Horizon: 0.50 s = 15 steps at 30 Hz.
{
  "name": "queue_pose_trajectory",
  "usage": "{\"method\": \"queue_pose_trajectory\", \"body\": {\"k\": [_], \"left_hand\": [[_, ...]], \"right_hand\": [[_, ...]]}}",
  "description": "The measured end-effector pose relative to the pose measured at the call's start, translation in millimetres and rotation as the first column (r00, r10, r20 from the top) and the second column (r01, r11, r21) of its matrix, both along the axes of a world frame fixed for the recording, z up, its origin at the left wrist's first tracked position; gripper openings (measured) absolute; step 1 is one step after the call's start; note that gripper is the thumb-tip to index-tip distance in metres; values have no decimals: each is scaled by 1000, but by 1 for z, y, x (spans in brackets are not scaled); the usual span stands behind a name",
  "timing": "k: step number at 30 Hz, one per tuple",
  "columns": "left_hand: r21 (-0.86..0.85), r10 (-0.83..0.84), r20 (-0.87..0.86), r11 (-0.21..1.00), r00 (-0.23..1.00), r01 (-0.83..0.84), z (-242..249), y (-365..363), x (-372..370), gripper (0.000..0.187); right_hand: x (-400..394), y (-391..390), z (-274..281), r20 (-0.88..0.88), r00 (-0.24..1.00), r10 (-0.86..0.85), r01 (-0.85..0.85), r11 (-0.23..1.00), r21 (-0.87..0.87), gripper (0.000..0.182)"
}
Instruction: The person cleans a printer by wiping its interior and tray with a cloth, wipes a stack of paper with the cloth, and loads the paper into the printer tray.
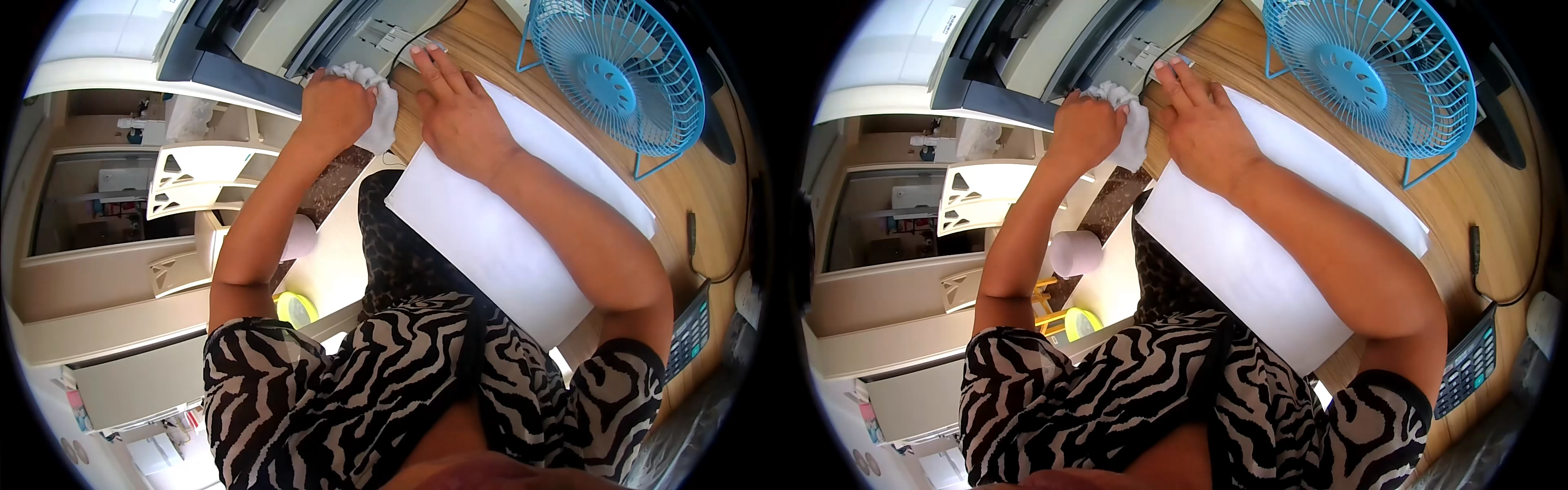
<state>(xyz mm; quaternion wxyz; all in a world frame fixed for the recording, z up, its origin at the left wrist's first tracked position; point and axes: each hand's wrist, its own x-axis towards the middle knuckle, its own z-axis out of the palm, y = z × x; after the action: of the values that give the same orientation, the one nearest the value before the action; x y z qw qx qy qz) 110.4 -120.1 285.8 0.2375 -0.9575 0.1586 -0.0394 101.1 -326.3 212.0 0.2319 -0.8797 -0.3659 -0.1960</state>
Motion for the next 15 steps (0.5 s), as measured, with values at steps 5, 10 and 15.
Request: {"method": "queue_pose_trajectory", "body": {"k": [5,10,15], "left_hand": [[-64,40,4,997,999,-40,-3,6,1,47],[-174,343,-148,914,927,-366,0,5,28,71],[-221,427,-250,849,869,-481,2,2,48,80]], "right_hand": [[1,1,1,15,1000,-22,22,998,-51,20],[1,1,0,32,999,-10,10,1000,-1,18],[-1,1,1,27,1000,-15,16,999,-33,19]]}}
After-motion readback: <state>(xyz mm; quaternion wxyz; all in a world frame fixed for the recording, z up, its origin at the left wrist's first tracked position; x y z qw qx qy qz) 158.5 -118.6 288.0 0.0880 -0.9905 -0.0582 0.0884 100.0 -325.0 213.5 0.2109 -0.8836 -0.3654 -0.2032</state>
